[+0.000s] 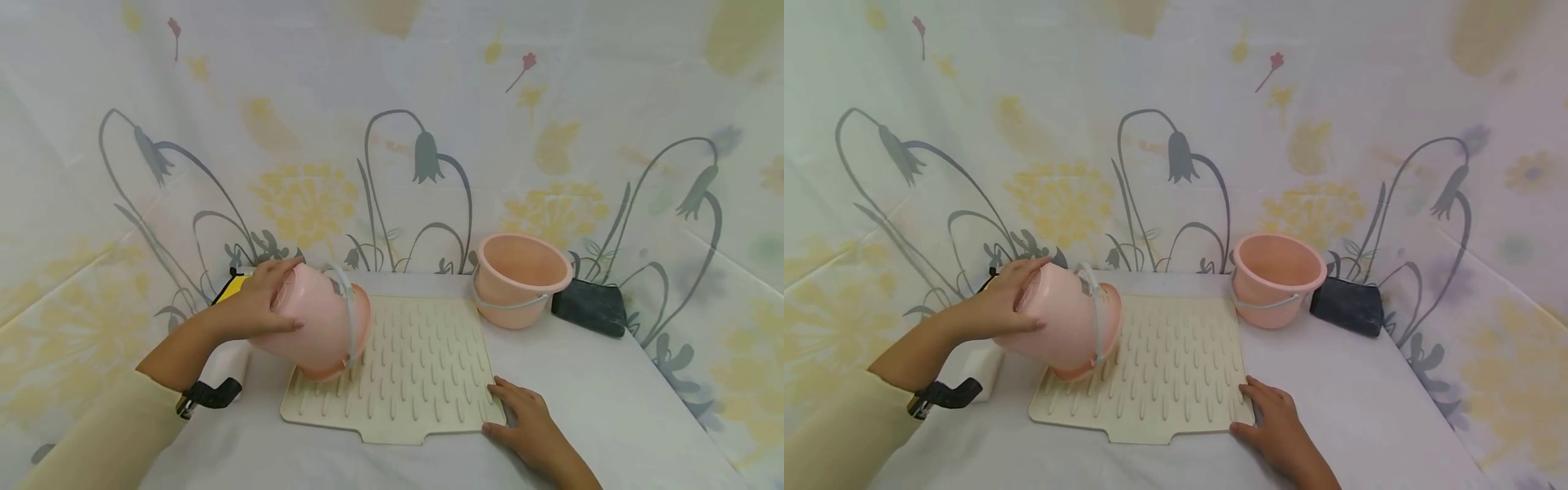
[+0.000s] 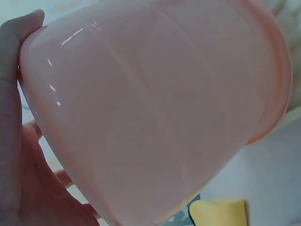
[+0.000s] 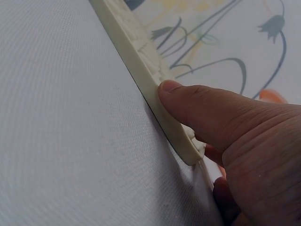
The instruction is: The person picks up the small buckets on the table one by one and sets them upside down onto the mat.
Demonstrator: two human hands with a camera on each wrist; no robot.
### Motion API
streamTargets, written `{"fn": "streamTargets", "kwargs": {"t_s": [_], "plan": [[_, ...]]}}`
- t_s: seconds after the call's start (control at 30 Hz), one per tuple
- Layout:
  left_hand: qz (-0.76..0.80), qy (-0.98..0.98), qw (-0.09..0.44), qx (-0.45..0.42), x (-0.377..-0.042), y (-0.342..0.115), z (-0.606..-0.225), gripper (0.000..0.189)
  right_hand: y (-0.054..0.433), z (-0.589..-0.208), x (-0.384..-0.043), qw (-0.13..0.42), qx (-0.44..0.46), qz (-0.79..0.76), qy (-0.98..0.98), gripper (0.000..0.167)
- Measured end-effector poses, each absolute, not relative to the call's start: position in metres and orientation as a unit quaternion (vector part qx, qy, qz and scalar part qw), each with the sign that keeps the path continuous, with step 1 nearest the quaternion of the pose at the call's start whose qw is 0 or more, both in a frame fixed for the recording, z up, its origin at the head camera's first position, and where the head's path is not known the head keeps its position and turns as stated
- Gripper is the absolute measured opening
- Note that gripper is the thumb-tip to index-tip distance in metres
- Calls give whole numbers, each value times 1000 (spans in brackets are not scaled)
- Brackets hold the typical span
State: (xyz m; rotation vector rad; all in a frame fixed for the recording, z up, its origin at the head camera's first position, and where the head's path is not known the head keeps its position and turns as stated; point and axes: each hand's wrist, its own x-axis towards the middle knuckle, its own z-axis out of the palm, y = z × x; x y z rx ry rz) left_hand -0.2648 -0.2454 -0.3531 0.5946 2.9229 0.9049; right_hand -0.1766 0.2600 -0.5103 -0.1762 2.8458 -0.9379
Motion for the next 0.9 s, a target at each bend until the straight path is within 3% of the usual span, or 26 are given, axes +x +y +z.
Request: {"fn": "streamTargets", "kwargs": {"t_s": [0.33,0.9], "plan": [[255,952,5,169,-269,-227,-354,109,259,-507,-175,67,-59,-316,945,79],[185,973,38,136,-276,-184,-353,111,258,-506,-176,78,-46,-305,948,80]]}}
